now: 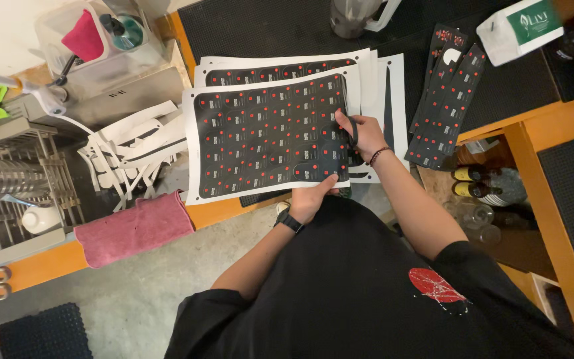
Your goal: The person trims the borders of printed sticker sheets using scissors and cuts them into smaller strips.
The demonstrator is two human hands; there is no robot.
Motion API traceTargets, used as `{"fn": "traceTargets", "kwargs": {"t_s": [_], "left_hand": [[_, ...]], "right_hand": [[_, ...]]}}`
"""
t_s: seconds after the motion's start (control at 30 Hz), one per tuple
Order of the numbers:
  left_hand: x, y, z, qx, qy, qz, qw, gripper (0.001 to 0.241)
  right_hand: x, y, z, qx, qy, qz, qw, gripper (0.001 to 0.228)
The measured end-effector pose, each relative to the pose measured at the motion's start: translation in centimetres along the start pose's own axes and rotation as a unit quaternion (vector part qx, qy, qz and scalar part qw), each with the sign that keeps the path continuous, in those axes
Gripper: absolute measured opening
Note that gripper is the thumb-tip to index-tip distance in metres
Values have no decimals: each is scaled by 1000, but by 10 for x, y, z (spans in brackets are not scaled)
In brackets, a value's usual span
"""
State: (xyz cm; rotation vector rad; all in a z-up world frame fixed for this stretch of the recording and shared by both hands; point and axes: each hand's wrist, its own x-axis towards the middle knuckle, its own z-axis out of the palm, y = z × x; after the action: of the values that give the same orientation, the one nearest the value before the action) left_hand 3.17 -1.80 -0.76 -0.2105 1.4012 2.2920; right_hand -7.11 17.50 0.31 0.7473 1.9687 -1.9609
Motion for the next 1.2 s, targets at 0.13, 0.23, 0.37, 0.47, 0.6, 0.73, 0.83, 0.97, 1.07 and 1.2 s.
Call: {"fn": "traceTargets", "kwargs": {"t_s": [0.13,0.23,0.37,0.47,0.6,0.73,0.83,0.97,1.07,1.2], "left_hand": [[-6,4,3,-6,10,-21,1000,25],[-5,8,2,-10,13,-25,1000,25],[-5,4,1,5,18,-30,999,25],[-5,2,-3,4,31,-33,999,27],[5,-7,-9,23,47,-12,999,23],[33,-5,-12,43,117,34,992,18],[41,5,-11,-13,156,-7,988,15],[35,19,-26,-220,223,-61,948,15],[41,9,-39,-200,200,-25,959,18],[61,-5,-45,-224,182,-12,957,18]], "right_hand": [[6,-5,-2,66,-16,-1,998,64],[15,-2,-1,40,-14,-11,999,64],[27,-4,2,55,-25,-9,998,63],[31,-8,3,38,-20,-17,999,64],[27,-12,8,23,-6,2,1000,57],[18,10,16,14,-52,-57,997,46],[23,33,17,6,-104,-126,987,43],[34,19,10,-40,-71,-149,985,48],[16,6,3,-73,-43,-125,989,46],[-27,9,-8,-67,-39,-102,992,41]]}}
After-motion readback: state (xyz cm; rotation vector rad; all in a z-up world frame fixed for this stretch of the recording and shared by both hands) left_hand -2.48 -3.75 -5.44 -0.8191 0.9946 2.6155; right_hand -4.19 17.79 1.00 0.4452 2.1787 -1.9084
